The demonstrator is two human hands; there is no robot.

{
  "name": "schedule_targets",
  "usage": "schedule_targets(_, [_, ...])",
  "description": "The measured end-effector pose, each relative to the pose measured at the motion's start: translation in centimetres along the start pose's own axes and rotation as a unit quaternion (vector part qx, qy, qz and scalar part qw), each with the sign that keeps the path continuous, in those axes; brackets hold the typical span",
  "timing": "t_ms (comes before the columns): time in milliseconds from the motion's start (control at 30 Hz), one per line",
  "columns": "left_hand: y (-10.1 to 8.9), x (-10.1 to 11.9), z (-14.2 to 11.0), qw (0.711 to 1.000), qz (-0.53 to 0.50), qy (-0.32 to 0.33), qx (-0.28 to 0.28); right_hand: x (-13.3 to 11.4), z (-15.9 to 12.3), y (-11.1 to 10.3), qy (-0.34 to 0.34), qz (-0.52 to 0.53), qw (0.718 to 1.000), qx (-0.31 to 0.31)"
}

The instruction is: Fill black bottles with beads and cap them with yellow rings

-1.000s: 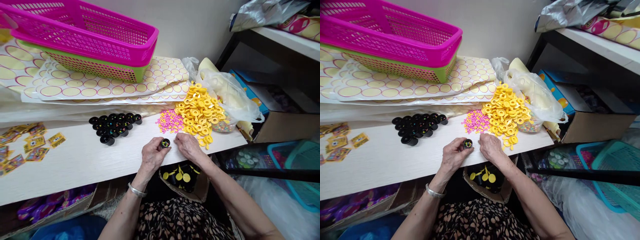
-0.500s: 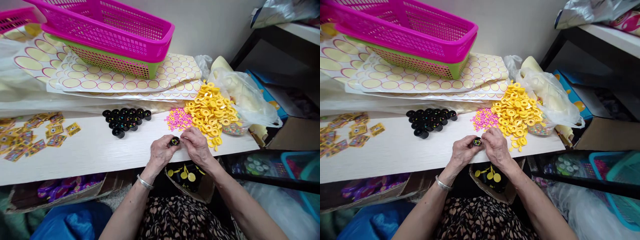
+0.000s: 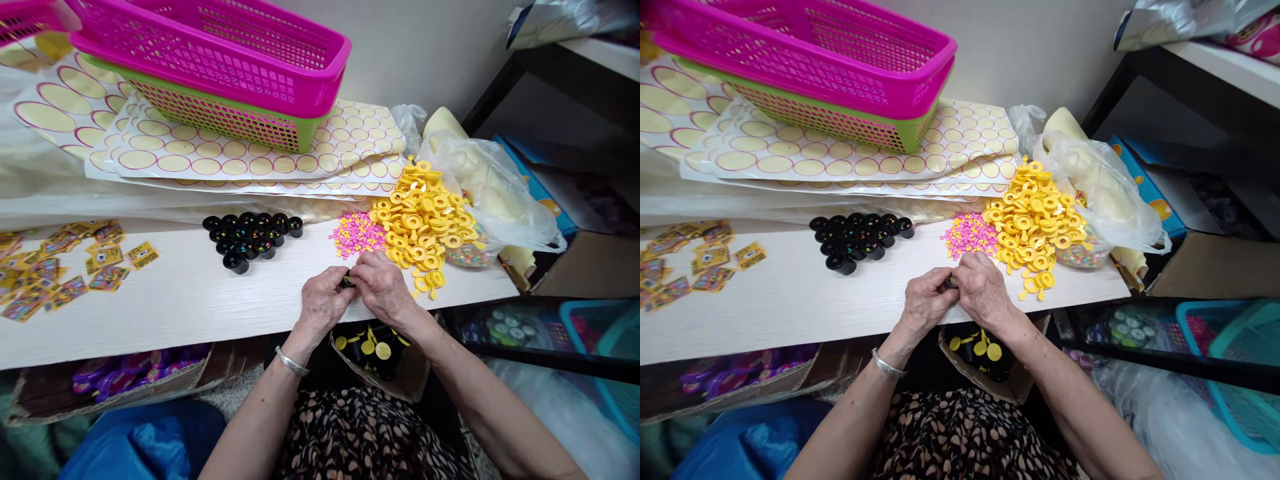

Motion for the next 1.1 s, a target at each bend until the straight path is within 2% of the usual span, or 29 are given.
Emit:
schedule_targets(267, [0.0,0.0,-0.1,1.000,-0.009,0.006,0.003,-0.5,0.4,0.0,0.029,-0.028,0.999,-0.026])
schedule_targets(400, [0.0,-0.4,0.0,1.000,-0.007,0.005,0.017,-0.4,0.5,0.1,0.037,0.016,0.999,-0.017])
schedule_targets(500, [0.1,-0.5,0.1,1.000,0.001,0.001,0.022,0.3,-0.2,-0.2,0.047,0.122,0.991,0.025])
schedule_targets(600, [0.1,-0.6,0.1,0.999,0.000,0.004,0.034,2.2,-1.9,-1.3,0.077,0.206,0.971,0.091])
schedule_targets(733, [0.2,-1.2,0.0,0.999,0.000,-0.001,0.045,6.2,-5.6,-3.0,0.155,0.177,0.949,0.209])
schedule_targets(800, [0.3,-1.6,0.0,0.998,0.004,-0.008,0.055,8.0,-7.3,-3.4,0.188,0.132,0.944,0.239])
schedule_targets(867, [0.3,-2.0,0.1,0.998,0.008,-0.018,0.062,9.0,-8.3,-3.5,0.206,0.085,0.947,0.229])
schedule_targets(933, [0.2,-2.2,0.2,0.998,0.010,-0.024,0.063,9.3,-8.5,-3.5,0.209,0.038,0.958,0.190])
schedule_targets(1100, [0.0,-1.9,0.4,0.998,0.002,-0.022,0.054,8.4,-7.6,-4.0,0.158,-0.019,0.984,0.078])
Point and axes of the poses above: each hand's wrist, its own z-axis towards the middle knuckle, its own y-axis out of the palm, x = y × z, the point moved 4 cm from there along z, towards the middle knuckle, and after that the axes turned 8 degrees about y, right-handed, at the moved point
